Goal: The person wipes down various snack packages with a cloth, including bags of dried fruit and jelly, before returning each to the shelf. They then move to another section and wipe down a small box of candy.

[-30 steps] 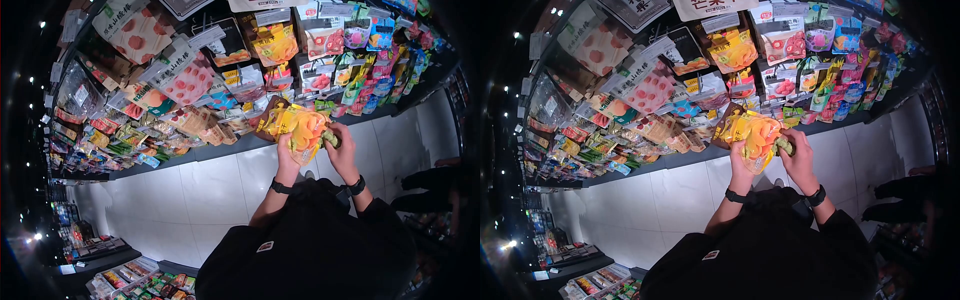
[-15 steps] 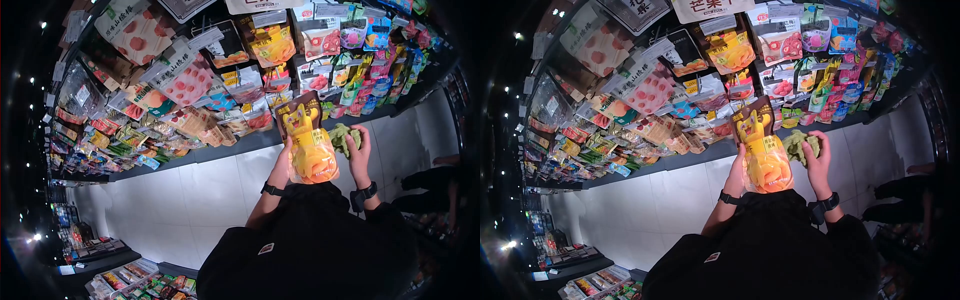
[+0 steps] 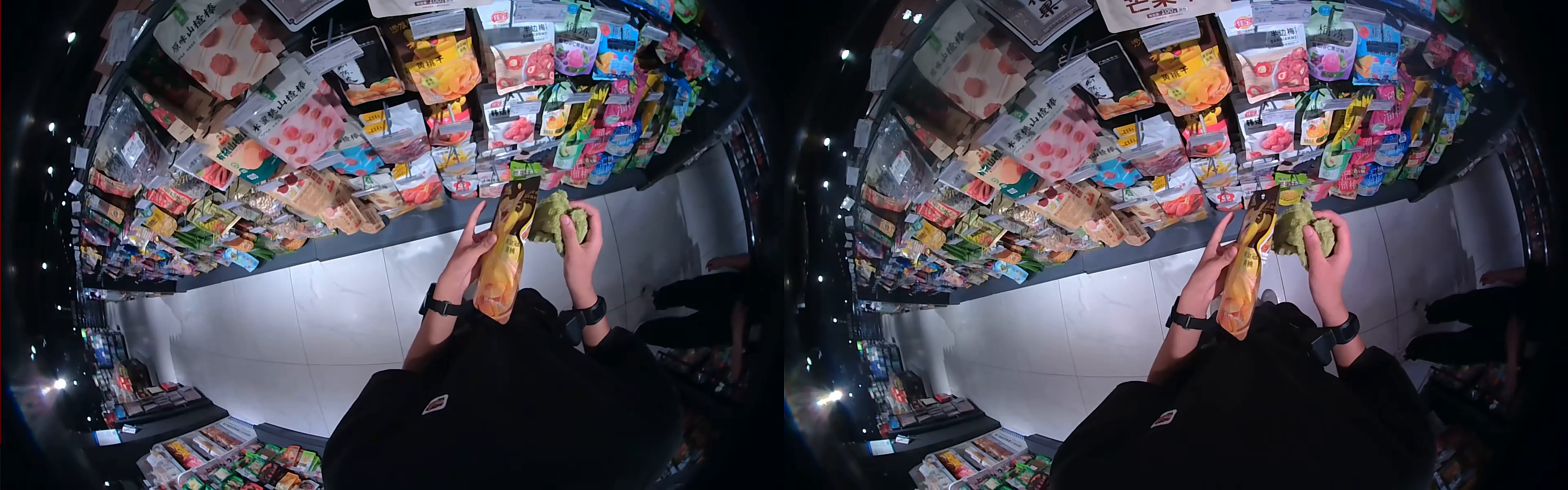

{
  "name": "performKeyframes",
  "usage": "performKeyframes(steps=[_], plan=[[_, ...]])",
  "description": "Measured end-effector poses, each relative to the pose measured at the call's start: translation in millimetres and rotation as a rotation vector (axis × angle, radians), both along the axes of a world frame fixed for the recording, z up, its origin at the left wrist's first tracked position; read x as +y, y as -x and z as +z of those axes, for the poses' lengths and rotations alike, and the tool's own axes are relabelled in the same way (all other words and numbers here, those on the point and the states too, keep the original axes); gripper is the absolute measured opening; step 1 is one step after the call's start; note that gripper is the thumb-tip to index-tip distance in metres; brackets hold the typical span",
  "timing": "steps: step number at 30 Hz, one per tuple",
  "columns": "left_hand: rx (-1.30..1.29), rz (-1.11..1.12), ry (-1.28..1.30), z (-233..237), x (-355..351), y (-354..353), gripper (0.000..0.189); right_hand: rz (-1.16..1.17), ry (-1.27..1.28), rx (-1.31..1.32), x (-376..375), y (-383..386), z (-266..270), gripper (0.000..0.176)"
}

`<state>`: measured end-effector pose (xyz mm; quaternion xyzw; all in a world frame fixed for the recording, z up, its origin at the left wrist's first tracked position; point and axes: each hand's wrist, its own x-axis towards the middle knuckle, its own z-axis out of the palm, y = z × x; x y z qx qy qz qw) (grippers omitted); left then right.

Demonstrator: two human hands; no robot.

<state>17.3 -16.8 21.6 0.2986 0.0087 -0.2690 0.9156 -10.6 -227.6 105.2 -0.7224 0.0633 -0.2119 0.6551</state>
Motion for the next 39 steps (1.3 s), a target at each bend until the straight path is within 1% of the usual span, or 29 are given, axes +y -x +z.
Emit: performKeyframes(steps=[1,2,3,4,5,6,8,9,10,11,12,13,14,15,16,18,19,20,22,24,26,28,30,31,33,34,35,37,39], plan=[[-0.03,0.017,-0.151,-2.1,0.2,0.2,0.094,0.005,-0.064,0.017,-2.5,-2.7,-2.0,0.024],[-0.057,0.033,-0.301,-4.4,-0.3,1.3,0.099,0.008,-0.064,0.016,-0.7,-4.0,-2.1,0.024],[-0.056,0.034,-0.301,3.4,-4.4,2.5,0.099,0.017,-0.03,-0.036,3.6,-4.9,0.5,0.027],[-0.087,0.116,-0.321,18.6,-11.4,3.1,0.103,0.025,0.004,-0.088,5.9,-6.1,2.1,0.029],[-0.118,0.198,-0.342,27.3,-15.5,2.5,0.106,0.07,0.059,-0.096,6.6,-8.3,-0.6,0.032],[-0.117,0.197,-0.341,26.8,-15.8,1.0,0.106,0.052,0.188,-0.049,6.7,-9.9,-1.2,0.032],[-0.318,0.378,-0.611,25.7,-15.4,-1.4,0.106,0.103,0.067,0.068,5.4,-14.6,-12.3,0.034],[-0.339,0.413,-0.604,39.6,-15.5,-0.3,0.104,0.107,0.068,0.068,3.7,-17.3,-19.0,0.034],[-0.337,0.419,-0.605,38.1,-14.1,-1.7,0.104,0.14,-0.017,0.107,2.5,-20.4,-24.7,0.033],[-0.382,0.415,-0.675,36.3,-12.1,-3.2,0.1,0.173,-0.104,0.147,2.4,-23.0,-29.3,0.033],[-0.427,0.409,-0.745,35.5,-10.6,-3.6,0.096,0.177,-0.106,0.148,3.9,-24.9,-27.6,0.033],[-0.423,0.411,-0.747,34.7,-10.4,-2.9,0.096,0.206,-0.184,0.171,4.2,-26.0,-24.2,0.033],[-0.377,0.375,-0.602,33.8,-11.2,-3.5,0.092,0.231,-0.26,0.192,4.0,-27.6,-22.2,0.033],[-0.33,0.337,-0.455,34.6,-12.4,-4.2,0.088,0.229,-0.227,0.205,2.9,-28.7,-23.1,0.032],[-0.328,0.33,-0.453,35.1,-13.4,-3.1,0.088,0.222,-0.227,0.208,2.7,-28.0,-22.8,0.032],[-0.21,0.36,-0.381,36.3,-14.1,-0.5,0.081,0.23,-0.186,0.217,4.4,-26.3,-21.3,0.033],[-0.184,0.392,-0.381,36.6,-13.7,-0.8,0.076,0.237,-0.205,0.228,5.4,-23.1,-23.2,0.034],[-0.182,0.39,-0.381,37.0,-12.4,-2.2,0.076,0.235,-0.205,0.23,5.9,-18.2,-23.8,0.034],[-0.142,0.562,-0.26,39.2,-8.7,-9.0,0.075,0.315,-0.006,0.269,8.0,-8.9,-22.9,0.034],[-0.113,0.579,-0.279,37.9,-3.7,-9.2,0.072,0.317,0.018,0.283,8.9,0.2,-21.5,0.032],[-0.127,0.636,-0.307,34.4,0.4,-10.6,0.074,0.371,-0.075,0.37,5.9,5.9,-24.4,0.032],[-0.119,0.654,-0.275,41.8,-0.3,-11.4,0.071,0.383,-0.109,0.394,2.9,12.9,-26.1,0.032],[-0.109,0.565,-0.269,43.1,0.6,-11.8,0.067,0.402,-0.132,0.423,-1.7,14.0,-28.4,0.032],[-0.106,0.569,-0.268,44.5,0.5,-9.5,0.067,0.374,-0.129,0.418,-3.0,13.8,-32.2,0.032],[-0.215,0.377,-0.426,48.0,0.8,-8.3,0.064,0.356,-0.129,0.401,-0.9,5.9,-33.7,0.032],[-0.293,0.363,-0.515,40.0,-1.7,-9.4,0.065,0.313,-0.186,0.348,1.4,-0.8,-32.0,0.031],[-0.306,0.381,-0.535,36.6,-4.6,-8.7,0.061,0.269,-0.243,0.298,4.0,-5.8,-31.0,0.031],[-0.322,0.399,-0.558,40.7,-2.9,-6.8,0.058,0.281,-0.28,0.292,10.4,-11.7,-30.5,0.031],[-0.227,0.466,-0.511,46.7,-3.2,-5.5,0.056,0.296,-0.34,0.303,11.9,-12.0,-33.5,0.031]])
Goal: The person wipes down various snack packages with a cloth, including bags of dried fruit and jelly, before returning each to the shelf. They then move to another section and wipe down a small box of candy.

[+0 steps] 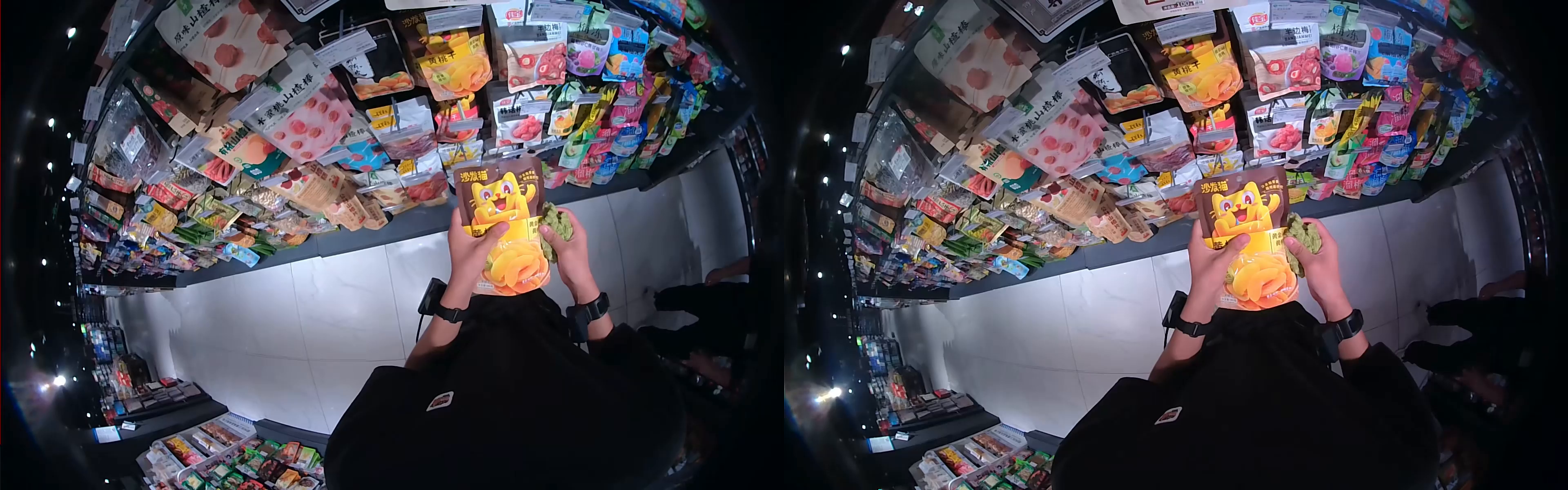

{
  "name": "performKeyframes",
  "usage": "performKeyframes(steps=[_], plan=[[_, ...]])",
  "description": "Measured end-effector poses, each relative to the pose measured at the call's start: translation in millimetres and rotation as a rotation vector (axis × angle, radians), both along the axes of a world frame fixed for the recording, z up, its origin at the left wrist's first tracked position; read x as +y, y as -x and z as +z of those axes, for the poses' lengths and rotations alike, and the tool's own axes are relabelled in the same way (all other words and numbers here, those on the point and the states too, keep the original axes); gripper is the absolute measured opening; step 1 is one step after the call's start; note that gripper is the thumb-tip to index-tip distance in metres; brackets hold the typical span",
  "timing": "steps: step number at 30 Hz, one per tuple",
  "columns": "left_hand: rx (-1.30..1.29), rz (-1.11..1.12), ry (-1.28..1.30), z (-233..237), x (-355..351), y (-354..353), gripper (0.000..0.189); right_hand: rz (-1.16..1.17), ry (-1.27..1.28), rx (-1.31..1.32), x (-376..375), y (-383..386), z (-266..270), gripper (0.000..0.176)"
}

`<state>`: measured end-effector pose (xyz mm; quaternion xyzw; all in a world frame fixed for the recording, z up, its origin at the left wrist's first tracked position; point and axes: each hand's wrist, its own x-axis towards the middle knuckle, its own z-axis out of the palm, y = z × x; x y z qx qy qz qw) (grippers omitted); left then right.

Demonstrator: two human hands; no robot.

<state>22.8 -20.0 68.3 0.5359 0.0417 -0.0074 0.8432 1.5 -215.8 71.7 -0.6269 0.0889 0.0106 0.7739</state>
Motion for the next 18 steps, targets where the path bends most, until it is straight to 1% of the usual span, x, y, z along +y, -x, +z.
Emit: performKeyframes(steps=[1,3,5,7,8,9,11,12,13,15,16,17,18], plan=[[-0.004,-0.003,0.005,4.5,1.1,0.0,0.056,-0.003,0.005,-0.004,-1.2,2.4,-4.8,0.031],[0.008,0.08,0.075,12.3,8.0,-1.4,0.055,0.099,-0.129,0.112,-3.6,12.2,-15.4,0.032],[-0.031,0.142,0.077,8.4,14.1,-4.8,0.053,0.143,-0.16,0.152,-7.2,19.8,-21.0,0.032],[-0.067,0.218,-0.122,3.8,19.1,-3.8,0.053,0.107,0.156,0.066,-9.2,23.4,-18.9,0.03],[-0.098,0.238,-0.262,-0.8,20.1,-4.4,0.055,0.011,0.225,-0.003,-10.2,22.8,-15.2,0.03],[-0.097,0.243,-0.264,5.3,18.4,-2.2,0.055,0.015,0.224,-0.003,-6.3,18.6,-4.4,0.03],[0.036,0.206,-0.694,23.5,9.6,9.0,0.058,-0.239,0.229,-0.17,9.9,16.0,20.2,0.033],[0.0,0.262,-0.788,21.1,1.7,12.2,0.052,-0.168,0.284,-0.153,17.3,17.5,29.1,0.034],[-0.004,0.252,-0.786,24.2,-6.2,14.5,0.052,-0.052,0.226,-0.1,24.5,18.4,30.8,0.032],[-0.323,0.397,-1.105,30.5,-21.4,17.2,0.047,0.029,0.248,-0.178,36.8,16.9,24.8,0.033],[-0.427,0.397,-1.019,22.6,-23.3,13.8,0.047,0.04,0.09,-0.141,39.1,13.6,23.9,0.039],[-0.427,0.406,-1.022,19.9,-22.2,13.0,0.047,0.048,0.087,-0.146,40.1,11.3,21.8,0.039],[-0.541,0.346,-1.034,24.7,-20.4,12.6,0.05,0.055,-0.002,-0.158,40.6,10.8,19.4,0.042]])
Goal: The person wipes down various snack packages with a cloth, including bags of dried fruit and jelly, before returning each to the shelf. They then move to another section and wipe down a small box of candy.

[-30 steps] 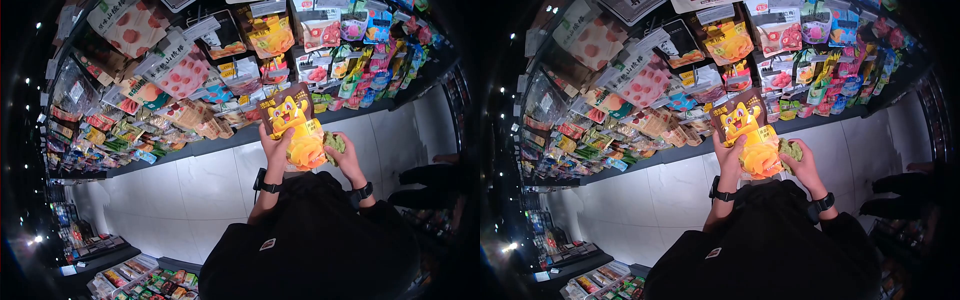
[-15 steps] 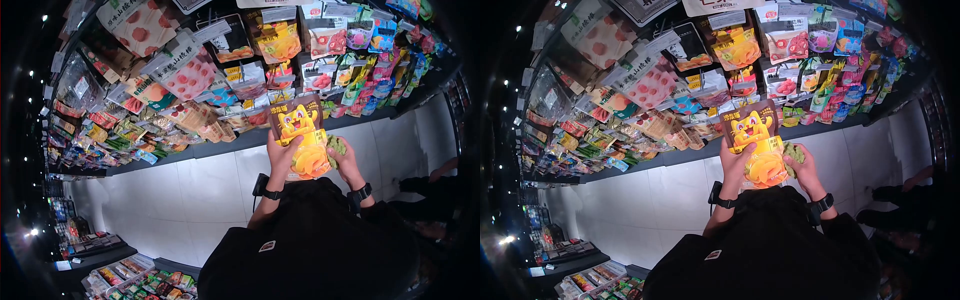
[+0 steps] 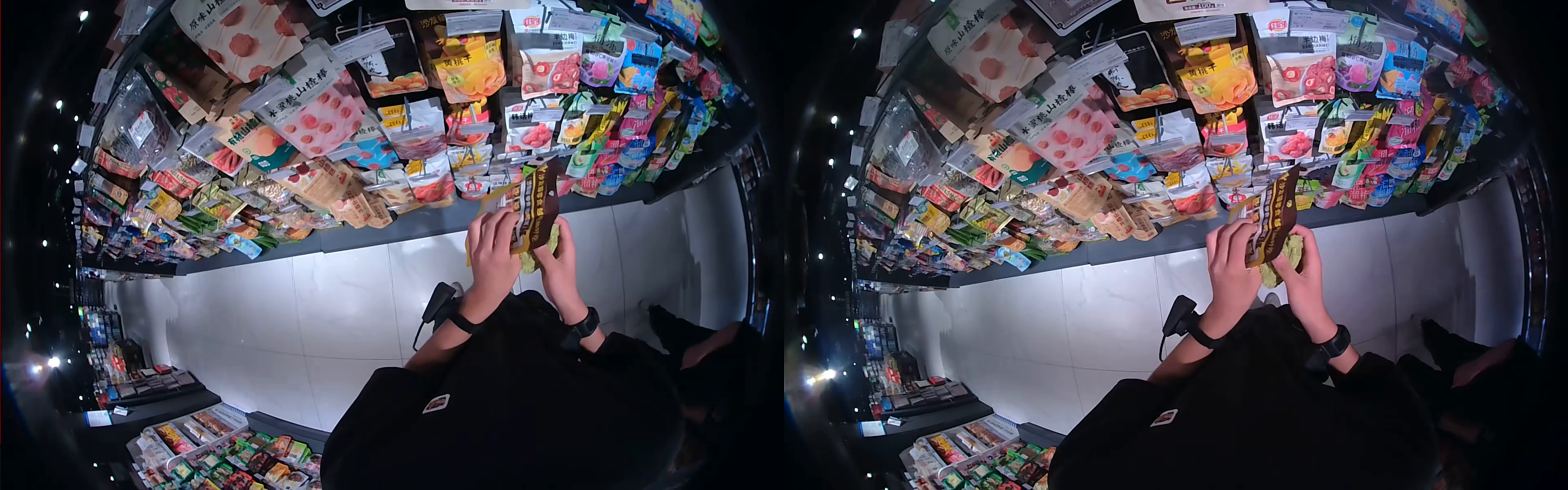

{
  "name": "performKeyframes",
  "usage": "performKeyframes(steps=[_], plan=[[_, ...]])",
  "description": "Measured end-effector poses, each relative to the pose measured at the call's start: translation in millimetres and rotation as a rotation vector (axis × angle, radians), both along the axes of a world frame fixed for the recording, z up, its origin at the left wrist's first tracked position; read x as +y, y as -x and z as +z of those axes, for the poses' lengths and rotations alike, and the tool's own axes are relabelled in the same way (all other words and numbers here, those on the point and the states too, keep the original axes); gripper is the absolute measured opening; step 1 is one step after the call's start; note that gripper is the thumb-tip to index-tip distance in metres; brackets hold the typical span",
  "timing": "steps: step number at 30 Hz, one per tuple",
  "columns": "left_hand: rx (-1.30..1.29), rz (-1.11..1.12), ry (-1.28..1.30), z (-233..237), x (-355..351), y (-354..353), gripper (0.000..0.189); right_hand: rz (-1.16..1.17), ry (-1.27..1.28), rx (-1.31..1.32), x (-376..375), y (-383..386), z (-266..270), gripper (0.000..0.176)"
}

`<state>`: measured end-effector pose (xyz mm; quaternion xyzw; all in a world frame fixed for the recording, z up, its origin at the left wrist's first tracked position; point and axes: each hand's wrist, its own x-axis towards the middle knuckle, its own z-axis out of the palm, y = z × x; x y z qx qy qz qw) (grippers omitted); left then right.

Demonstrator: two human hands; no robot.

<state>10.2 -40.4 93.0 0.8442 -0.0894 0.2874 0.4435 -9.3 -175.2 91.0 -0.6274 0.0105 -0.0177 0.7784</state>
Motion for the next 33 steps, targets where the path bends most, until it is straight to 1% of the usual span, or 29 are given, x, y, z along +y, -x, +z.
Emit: performKeyframes(steps=[1,2,3,5,6,7,9,10,11,13,14,15,17,18,20,21,22,23,24,25,26,27,28,29,30,31,33], plan=[[-0.066,-0.098,-0.048,3.7,1.5,-2.3,0.053,0.01,-0.088,-0.013,0.1,-1.1,-0.9,0.046],[-0.026,-0.162,-0.05,-3.5,0.3,-1.2,0.062,0.017,-0.124,-0.003,-0.4,-2.8,-0.1,0.051],[-0.036,-0.167,-0.051,-0.8,-0.2,0.0,0.062,0.013,-0.125,-0.014,-1.6,-3.0,2.3,0.051],[0.071,-0.2,-0.039,4.5,-1.9,-1.3,0.073,0.106,-0.095,-0.068,-6.8,-4.9,11.2,0.054],[0.099,-0.243,-0.096,6.9,0.5,-2.7,0.08,0.091,-0.04,-0.09,-4.9,-4.8,18.2,0.054],[0.1,-0.244,-0.093,9.1,-2.1,-0.4,0.08,0.09,-0.038,-0.088,-5.9,-6.1,17.1,0.054],[0.134,-0.275,-0.225,18.3,-8.6,6.5,0.082,-0.032,0.092,-0.018,-6.3,-9.2,12.8,0.051],[0.151,-0.287,-0.238,23.1,-7.9,7.7,0.083,-0.098,0.132,-0.047,-6.4,-10.7,14.2,0.041],[0.148,-0.285,-0.239,23.8,-1.3,6.1,0.083,-0.097,0.131,-0.05,-10.8,-12.6,11.2,0.041],[0.246,-0.509,-0.042,21.1,19.2,-0.6,0.075,-0.123,0.149,0.046,-28.2,-17.7,2.2,0.034],[0.294,-0.507,0.056,4.5,31.4,-8.5,0.065,-0.107,0.142,0.034,-33.2,-20.6,3.2,0.033],[0.395,-0.473,0.216,-1.0,41.5,-16.1,0.06,-0.112,0.142,0.032,-38.1,-21.1,2.3,0.033],[0.476,-0.397,0.398,-22.5,56.8,-29.5,0.06,0.02,0.039,0.091,-45.3,-19.5,-0.4,0.036],[0.472,-0.396,0.397,-34.1,66.0,-32.8,0.06,0.034,0.042,0.066,-46.5,-19.5,-1.0,0.038],[0.995,-0.915,0.719,-54.5,79.8,-38.1,0.058,0.025,0.046,0.046,-46.8,-21.6,-2.1,0.035],[0.992,-0.915,0.719,-60.2,79.3,-36.4,0.058,0.01,0.047,0.039,-47.3,-20.8,-4.2,0.033],[0.996,-0.938,0.8,-66.3,75.8,-33.0,0.058,0.063,0.063,0.068,-51.7,-21.7,-7.5,0.035],[1.0,-0.964,0.879,-72.3,71.9,-31.2,0.058,0.059,0.063,0.067,-50.4,-22.1,-9.1,0.035],[1.008,-0.996,0.909,-75.9,68.5,-31.1,0.063,-0.025,-0.013,0.061,-41.9,-23.4,-1.4,0.037],[1.013,-1.002,0.907,-79.4,63.6,-27.9,0.063,-0.108,-0.087,0.053,-38.4,-24.8,3.2,0.04],[0.983,-0.955,1.004,-83.1,58.4,-24.0,0.062,-0.1,-0.169,0.062,-42.8,-26.8,-3.8,0.041],[0.953,-0.904,1.1,-84.4,53.7,-19.8,0.062,-0.105,-0.167,0.062,-44.1,-26.9,-4.4,0.041],[0.961,-0.851,1.156,-85.6,50.8,-17.0,0.061,-0.098,-0.283,0.007,-44.8,-26.9,-4.7,0.042],[0.962,-0.853,1.156,-86.8,49.9,-17.1,0.061,-0.089,-0.4,-0.05,-44.8,-27.7,-5.5,0.043],[0.941,-0.816,1.116,-82.8,48.5,-16.6,0.061,-0.023,-0.412,-0.046,-50.3,-28.8,-10.0,0.037],[0.923,-0.777,1.077,-79.1,47.4,-14.6,0.06,-0.026,-0.412,-0.041,-54.1,-28.8,-15.2,0.037],[0.903,-0.777,1.046,-71.0,47.1,-14.4,0.058,-0.003,0.03,-0.017,-60.5,-30.0,-21.8,0.026]])
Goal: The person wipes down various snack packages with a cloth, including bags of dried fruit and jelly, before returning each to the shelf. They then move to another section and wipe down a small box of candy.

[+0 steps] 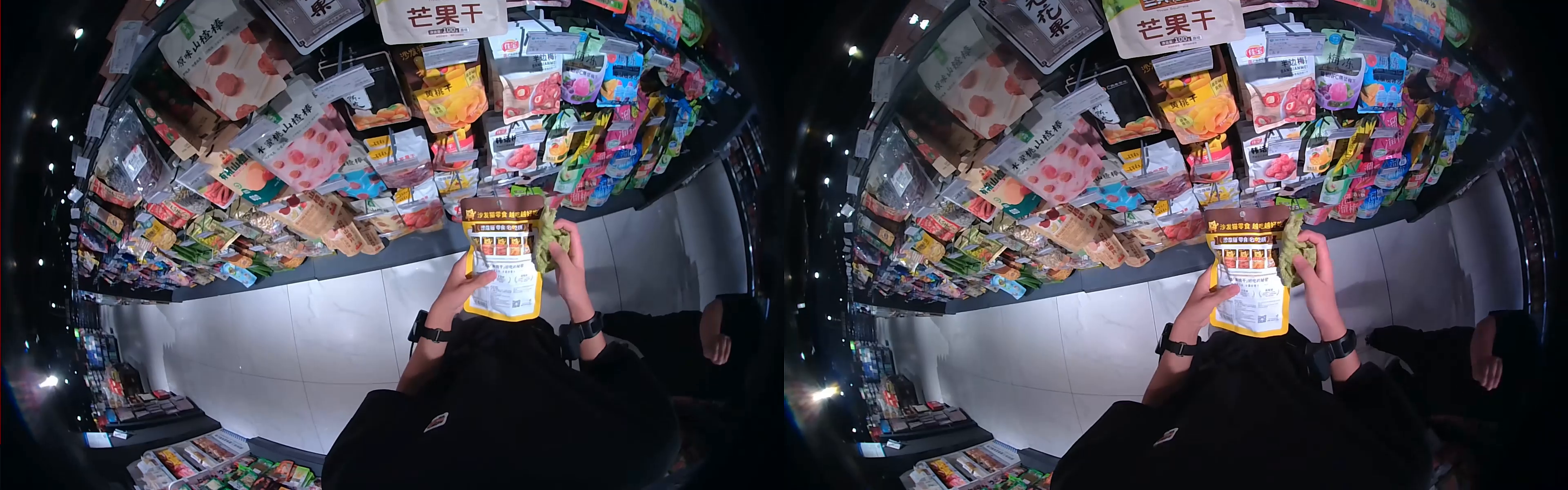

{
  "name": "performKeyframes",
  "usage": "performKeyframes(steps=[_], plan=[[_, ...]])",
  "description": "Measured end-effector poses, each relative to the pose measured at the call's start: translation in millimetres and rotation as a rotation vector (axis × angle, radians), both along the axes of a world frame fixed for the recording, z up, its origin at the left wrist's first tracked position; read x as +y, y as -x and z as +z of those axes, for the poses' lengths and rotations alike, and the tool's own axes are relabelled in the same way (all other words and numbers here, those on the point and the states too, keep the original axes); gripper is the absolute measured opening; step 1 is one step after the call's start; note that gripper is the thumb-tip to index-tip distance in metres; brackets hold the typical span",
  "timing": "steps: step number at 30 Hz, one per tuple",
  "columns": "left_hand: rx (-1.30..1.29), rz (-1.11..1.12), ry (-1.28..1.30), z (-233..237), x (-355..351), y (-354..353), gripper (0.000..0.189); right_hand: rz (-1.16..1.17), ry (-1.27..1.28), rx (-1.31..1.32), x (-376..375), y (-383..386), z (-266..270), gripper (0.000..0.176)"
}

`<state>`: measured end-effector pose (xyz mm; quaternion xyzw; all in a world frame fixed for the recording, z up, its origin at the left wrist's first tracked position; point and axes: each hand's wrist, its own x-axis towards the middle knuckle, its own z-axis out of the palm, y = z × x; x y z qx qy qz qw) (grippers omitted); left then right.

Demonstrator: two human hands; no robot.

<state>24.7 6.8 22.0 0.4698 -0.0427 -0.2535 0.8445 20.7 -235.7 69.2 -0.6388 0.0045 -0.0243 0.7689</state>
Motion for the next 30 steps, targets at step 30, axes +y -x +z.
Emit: performKeyframes(steps=[30], plan=[[0.4,-0.007,0.888,-9.0,-18.9,8.7,0.078,0.054,-0.021,0.194,20.0,14.6,0.9,0.033]])
